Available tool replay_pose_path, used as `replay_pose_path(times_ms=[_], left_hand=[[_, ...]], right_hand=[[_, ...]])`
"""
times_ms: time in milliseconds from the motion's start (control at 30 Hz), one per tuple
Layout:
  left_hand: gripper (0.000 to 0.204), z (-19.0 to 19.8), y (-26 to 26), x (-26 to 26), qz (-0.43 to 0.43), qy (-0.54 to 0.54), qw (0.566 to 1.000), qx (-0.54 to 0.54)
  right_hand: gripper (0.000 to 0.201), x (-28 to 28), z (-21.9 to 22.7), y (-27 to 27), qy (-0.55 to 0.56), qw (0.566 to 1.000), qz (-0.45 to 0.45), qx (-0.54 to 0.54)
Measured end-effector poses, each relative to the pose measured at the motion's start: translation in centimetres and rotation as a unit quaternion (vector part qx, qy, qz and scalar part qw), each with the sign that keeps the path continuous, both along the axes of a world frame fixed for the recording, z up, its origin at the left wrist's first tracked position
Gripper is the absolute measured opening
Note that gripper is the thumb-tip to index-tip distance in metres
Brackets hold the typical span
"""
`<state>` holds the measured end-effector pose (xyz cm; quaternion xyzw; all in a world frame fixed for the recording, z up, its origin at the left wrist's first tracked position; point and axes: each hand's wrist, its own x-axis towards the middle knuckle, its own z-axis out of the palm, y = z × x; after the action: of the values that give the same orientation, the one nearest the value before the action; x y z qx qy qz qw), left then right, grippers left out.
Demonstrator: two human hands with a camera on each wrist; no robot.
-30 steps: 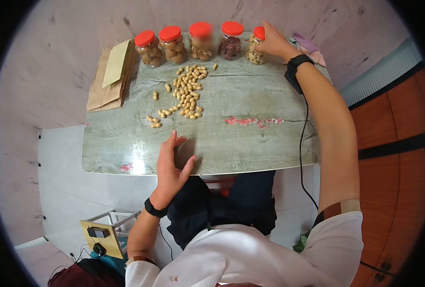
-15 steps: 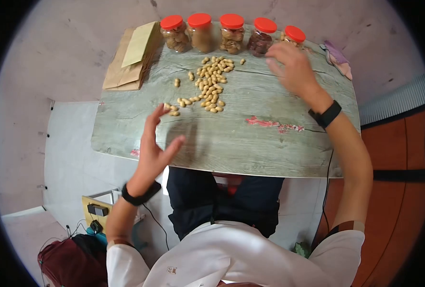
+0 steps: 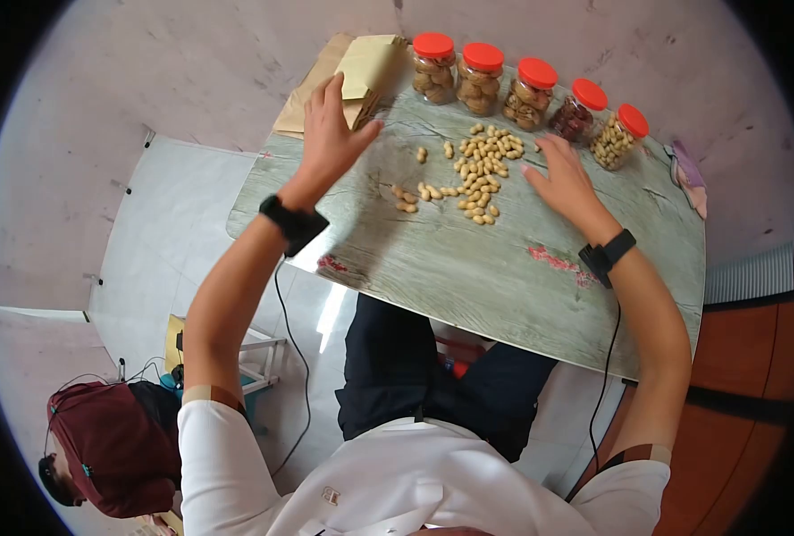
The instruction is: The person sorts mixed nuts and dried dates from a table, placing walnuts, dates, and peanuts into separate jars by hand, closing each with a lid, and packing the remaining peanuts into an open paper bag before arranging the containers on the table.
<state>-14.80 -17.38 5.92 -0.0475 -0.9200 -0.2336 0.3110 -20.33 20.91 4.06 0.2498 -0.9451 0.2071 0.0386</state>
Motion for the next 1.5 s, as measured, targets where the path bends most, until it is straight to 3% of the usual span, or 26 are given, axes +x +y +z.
replay_pose_path(times_ms=[67, 200, 267, 300, 467, 600, 667, 733, 800, 867, 933, 1000, 1067, 1100, 1167, 1200, 1267, 1300, 1333, 1367, 1400, 1433, 1500], left_hand=[[0.090, 0.8, -1.6, -2.6, 0.042, 0.015, 0.998, -0.040], [0.081, -0.6, -3.1, -5.6, 0.063, 0.020, 0.991, -0.118], [0.065, -1.0, -3.5, -6.2, 0.046, -0.029, 0.988, -0.143], [0.065, -1.0, -3.6, -6.4, 0.043, -0.029, 0.988, -0.144], [0.026, -1.2, -4.5, -7.2, 0.050, -0.002, 0.984, -0.170], [0.019, -0.8, -5.3, -7.9, 0.055, -0.005, 0.987, -0.151], [0.022, -0.4, -5.8, -8.3, 0.071, 0.042, 0.996, -0.042], [0.021, 0.2, -6.4, -8.7, 0.073, 0.058, 0.995, -0.036], [0.020, 2.1, -5.7, -8.2, 0.122, 0.102, 0.984, 0.075], [0.020, 3.3, -5.8, -7.7, 0.138, 0.078, 0.984, 0.086], [0.021, 3.2, -6.8, -7.7, 0.025, 0.168, 0.966, 0.195], [0.021, 3.6, -6.6, -6.3, 0.005, 0.138, 0.961, 0.238], [0.020, 3.9, -6.1, -5.0, -0.067, 0.076, 0.904, 0.416], [0.020, 4.0, -5.9, -4.4, -0.070, 0.077, 0.903, 0.416], [0.019, 4.4, -5.2, -3.1, -0.164, 0.010, 0.844, 0.510], [0.019, 4.7, -4.7, -2.2, -0.168, 0.010, 0.844, 0.510], [0.024, 4.9, -3.1, -0.4, -0.269, -0.031, 0.760, 0.591], [0.033, 4.8, -2.2, 1.1, -0.299, -0.059, 0.747, 0.591], [0.033, 4.5, -1.1, 2.5, -0.307, -0.066, 0.743, 0.591], [0.039, 4.6, 0.5, 4.3, -0.310, -0.104, 0.709, 0.625], [0.045, 4.6, 2.0, 5.9, -0.312, -0.142, 0.672, 0.656], [0.045, 4.2, 3.1, 7.3, -0.316, -0.145, 0.667, 0.659], [0.052, 3.3, 5.3, 10.0, -0.233, -0.183, 0.629, 0.719]], right_hand=[[0.059, 0.5, 0.4, 0.1, 0.067, 0.998, 0.006, -0.014], [0.055, 2.2, 1.3, 0.4, 0.049, 0.998, 0.008, -0.026], [0.049, 3.3, 1.4, 0.7, 0.036, 0.998, 0.031, -0.031], [0.049, 3.6, 1.3, 1.0, 0.035, 0.998, 0.029, -0.032], [0.038, 4.8, 1.1, 1.7, 0.007, 0.999, 0.033, -0.031], [0.035, 5.3, 1.1, 2.3, -0.001, 0.999, 0.029, -0.043], [0.033, 5.5, 0.8, 2.7, 0.010, 0.999, 0.022, -0.048], [0.032, 5.8, 0.9, 2.8, 0.004, 0.998, 0.016, -0.058], [0.031, 6.0, 1.2, 2.8, 0.001, 0.998, 0.009, -0.068], [0.028, 6.5, 1.8, 2.8, 0.007, 0.997, -0.003, -0.079], [0.027, 6.8, 2.2, 2.8, 0.022, 0.995, -0.004, -0.095], [0.026, 7.2, 2.6, 2.7, 0.036, 0.993, -0.004, -0.108], [0.025, 7.5, 3.1, 2.4, 0.052, 0.987, 0.013, -0.149], [0.025, 7.7, 3.2, 2.2, 0.054, 0.987, 0.011, -0.148], [0.027, 7.9, 3.4, 1.2, 0.074, 0.980, 0.043, -0.181], [0.027, 8.3, 4.0, 0.5, 0.076, 0.980, 0.040, -0.181], [0.030, 9.1, 5.4, -1.1, -0.010, 0.968, 0.033, -0.247], [0.030, 9.4, 5.7, -1.8, -0.007, 0.969, 0.023, -0.247], [0.033, 9.6, 5.7, -2.4, -0.043, 0.949, 0.024, -0.312], [0.036, 9.7, 5.5, -2.9, -0.080, 0.924, 0.025, -0.374], [0.036, 9.7, 5.0, -3.4, -0.078, 0.925, 0.018, -0.371], [0.039, 9.5, 4.2, -3.9, -0.088, 0.907, 0.028, -0.411], [0.045, 9.7, 2.9, -4.7, -0.106, 0.878, 0.044, -0.464]])
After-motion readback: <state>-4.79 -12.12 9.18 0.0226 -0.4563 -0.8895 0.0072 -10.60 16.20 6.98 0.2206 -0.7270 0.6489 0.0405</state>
